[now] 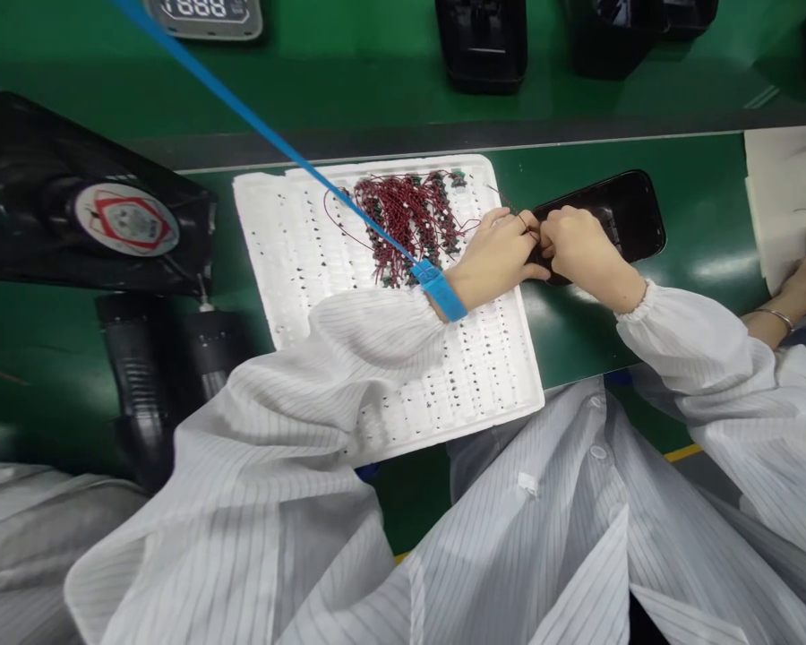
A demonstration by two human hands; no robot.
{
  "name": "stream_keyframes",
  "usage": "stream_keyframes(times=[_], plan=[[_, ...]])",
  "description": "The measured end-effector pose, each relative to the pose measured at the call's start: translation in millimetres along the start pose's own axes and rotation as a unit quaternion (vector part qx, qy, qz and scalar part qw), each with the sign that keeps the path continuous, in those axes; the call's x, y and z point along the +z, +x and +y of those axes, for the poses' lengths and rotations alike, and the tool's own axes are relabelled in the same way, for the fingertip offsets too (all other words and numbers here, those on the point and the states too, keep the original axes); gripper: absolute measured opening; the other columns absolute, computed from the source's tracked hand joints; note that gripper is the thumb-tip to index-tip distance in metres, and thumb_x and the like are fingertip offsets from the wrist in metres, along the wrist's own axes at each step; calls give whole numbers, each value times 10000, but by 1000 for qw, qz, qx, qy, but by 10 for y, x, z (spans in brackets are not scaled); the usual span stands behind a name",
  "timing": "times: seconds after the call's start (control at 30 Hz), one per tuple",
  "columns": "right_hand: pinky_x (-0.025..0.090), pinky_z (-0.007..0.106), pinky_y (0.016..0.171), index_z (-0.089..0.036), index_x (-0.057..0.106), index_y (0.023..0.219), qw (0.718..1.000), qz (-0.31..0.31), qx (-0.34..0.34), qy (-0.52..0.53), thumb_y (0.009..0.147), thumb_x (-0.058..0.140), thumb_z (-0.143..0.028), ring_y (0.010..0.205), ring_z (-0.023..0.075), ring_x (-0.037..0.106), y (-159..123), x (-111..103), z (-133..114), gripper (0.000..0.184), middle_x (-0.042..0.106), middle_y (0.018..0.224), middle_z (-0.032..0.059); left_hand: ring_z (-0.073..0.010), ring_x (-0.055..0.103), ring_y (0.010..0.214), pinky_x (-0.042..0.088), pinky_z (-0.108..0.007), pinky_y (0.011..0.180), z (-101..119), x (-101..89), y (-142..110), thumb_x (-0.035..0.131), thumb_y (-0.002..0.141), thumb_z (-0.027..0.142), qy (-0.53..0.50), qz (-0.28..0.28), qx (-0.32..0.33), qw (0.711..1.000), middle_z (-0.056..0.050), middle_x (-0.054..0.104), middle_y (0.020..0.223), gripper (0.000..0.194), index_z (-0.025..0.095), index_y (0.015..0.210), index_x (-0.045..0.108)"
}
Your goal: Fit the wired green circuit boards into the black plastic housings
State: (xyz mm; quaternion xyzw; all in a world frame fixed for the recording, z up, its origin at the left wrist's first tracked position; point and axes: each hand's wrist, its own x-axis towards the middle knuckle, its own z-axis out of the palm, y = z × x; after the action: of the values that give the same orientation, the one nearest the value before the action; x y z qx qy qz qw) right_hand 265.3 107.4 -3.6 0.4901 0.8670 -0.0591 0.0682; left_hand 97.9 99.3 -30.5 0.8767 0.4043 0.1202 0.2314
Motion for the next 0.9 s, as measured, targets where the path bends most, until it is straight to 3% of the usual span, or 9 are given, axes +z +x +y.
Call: stream_keyframes(times=[0.3,0.6,0.9], plan=[[456,369,782,-210,768,850,996,-13,-41,80,902,571,-172,843,224,656,-58,-81,216,207,745,895,44,-287,540,1260,263,-467,1199,-67,64,10,665,938,475,-6,32,21,999,-128,641,1303,445,133,1220,701],[472,409,799,-192,674,767,998,18,-5,64,890,554,-104,857,260,634,-40,20,121,193,694,839,73,-278,541,1239,280,-467,1187,-64,64,0,681,927,471,-9,38,25,999,-113,653,1267,401,145,1155,727],[486,468,834,-154,672,831,998,28,3,60,893,638,-206,953,318,596,-46,147,-12,88,648,903,128,-294,557,1215,265,-506,1190,-38,66,-17,685,914,451,-22,40,18,999,-106,649,1240,364,150,1115,728]])
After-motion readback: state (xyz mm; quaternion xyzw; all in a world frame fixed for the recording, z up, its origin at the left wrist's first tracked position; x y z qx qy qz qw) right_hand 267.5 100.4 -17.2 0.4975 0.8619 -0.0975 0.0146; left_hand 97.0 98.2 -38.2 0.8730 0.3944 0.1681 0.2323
